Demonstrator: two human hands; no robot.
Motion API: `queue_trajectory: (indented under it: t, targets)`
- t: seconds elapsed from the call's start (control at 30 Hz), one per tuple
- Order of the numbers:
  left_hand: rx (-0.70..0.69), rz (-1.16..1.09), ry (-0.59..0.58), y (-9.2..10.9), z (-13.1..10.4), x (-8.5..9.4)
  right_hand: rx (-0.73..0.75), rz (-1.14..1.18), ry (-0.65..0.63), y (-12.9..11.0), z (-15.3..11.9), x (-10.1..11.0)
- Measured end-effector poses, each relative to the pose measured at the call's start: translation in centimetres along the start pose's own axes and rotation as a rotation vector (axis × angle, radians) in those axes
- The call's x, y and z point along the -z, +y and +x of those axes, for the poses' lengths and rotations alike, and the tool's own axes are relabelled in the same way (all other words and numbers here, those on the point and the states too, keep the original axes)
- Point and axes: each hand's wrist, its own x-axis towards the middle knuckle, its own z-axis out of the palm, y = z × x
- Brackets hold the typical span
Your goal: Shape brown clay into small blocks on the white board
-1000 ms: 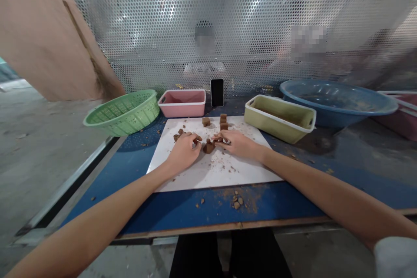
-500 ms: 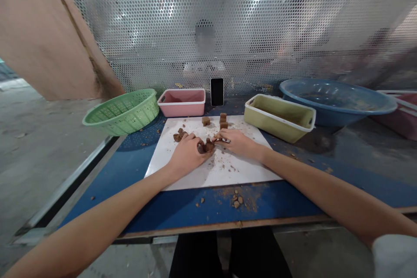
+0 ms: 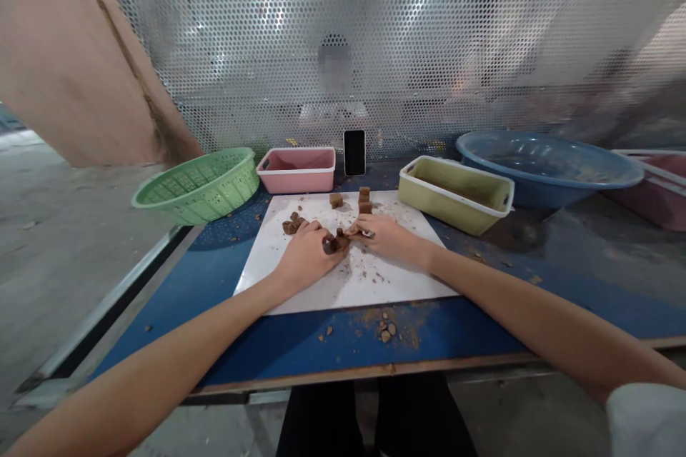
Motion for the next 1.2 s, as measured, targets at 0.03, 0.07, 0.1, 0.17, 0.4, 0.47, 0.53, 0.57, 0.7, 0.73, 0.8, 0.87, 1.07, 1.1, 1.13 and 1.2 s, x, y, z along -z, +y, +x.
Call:
queue_trajectory:
  t: [0.03,0.07,0.1,0.17,0.4,0.47,0.53,0.57,0.7,0.73,0.8,0.87,1.07,1.1,1.13,1.2]
  targets:
    - [-0.002,-0.002,0.002,-0.1,0.0,0.0,-0.023,-0.002,0.008,-0.2,-0.1,0.2]
    - [0.000,-0.004,0.006,-0.2,0.0,-0.1,-0.053,0.000,0.021,-0.4,-0.3,0.3]
    - [0.003,-0.006,0.011,-0.3,0.1,-0.1,-0.085,0.007,0.031,-0.6,-0.4,0.5]
    - [0.012,-0.005,0.009,-0.5,0.1,-0.2,-0.136,0.028,0.039,-0.8,-0.5,0.8]
    - [-0.052,0.070,-0.052,-0.7,-0.4,-0.3,-0.109,0.032,0.013,-0.4,-0.4,1.0]
    - [-0.075,0.130,-0.081,-0.7,-0.5,-0.3,-0.114,0.041,0.019,-0.3,-0.4,0.9]
    - [-0.114,0.171,-0.107,-0.8,-0.6,-0.4,-0.122,0.045,0.019,-0.3,-0.4,0.9]
    - [-0.135,0.179,-0.117,-0.9,-0.6,-0.4,-0.123,0.046,0.014,-0.3,-0.3,0.8]
    - [-0.163,0.133,-0.138,-1.3,-0.4,-0.5,-0.122,0.027,-0.009,-0.5,-0.3,0.8]
    - [-0.144,0.105,-0.129,-1.5,-0.3,-0.5,-0.126,0.020,-0.010,-0.5,-0.2,0.8]
    - [-0.109,0.043,-0.113,-1.8,0.0,-0.6,-0.131,0.010,-0.002,-0.5,-0.2,0.8]
    - [-0.096,-0.003,-0.120,-2.2,0.2,-0.7,-0.129,-0.001,0.009,-0.5,-0.1,0.8]
    - [-0.116,-0.047,-0.150,-3.0,0.7,-1.0,-0.091,-0.024,0.042,-0.4,-0.1,0.5]
    - [-0.118,-0.049,-0.147,-3.0,0.7,-1.1,-0.080,-0.030,0.044,-0.4,0.0,0.4]
    - [-0.119,-0.050,-0.144,-3.0,0.6,-1.1,-0.070,-0.039,0.046,-0.4,0.0,0.3]
    - [-0.114,-0.050,-0.132,-2.9,0.5,-1.2,-0.060,-0.056,0.048,-0.3,0.0,0.1]
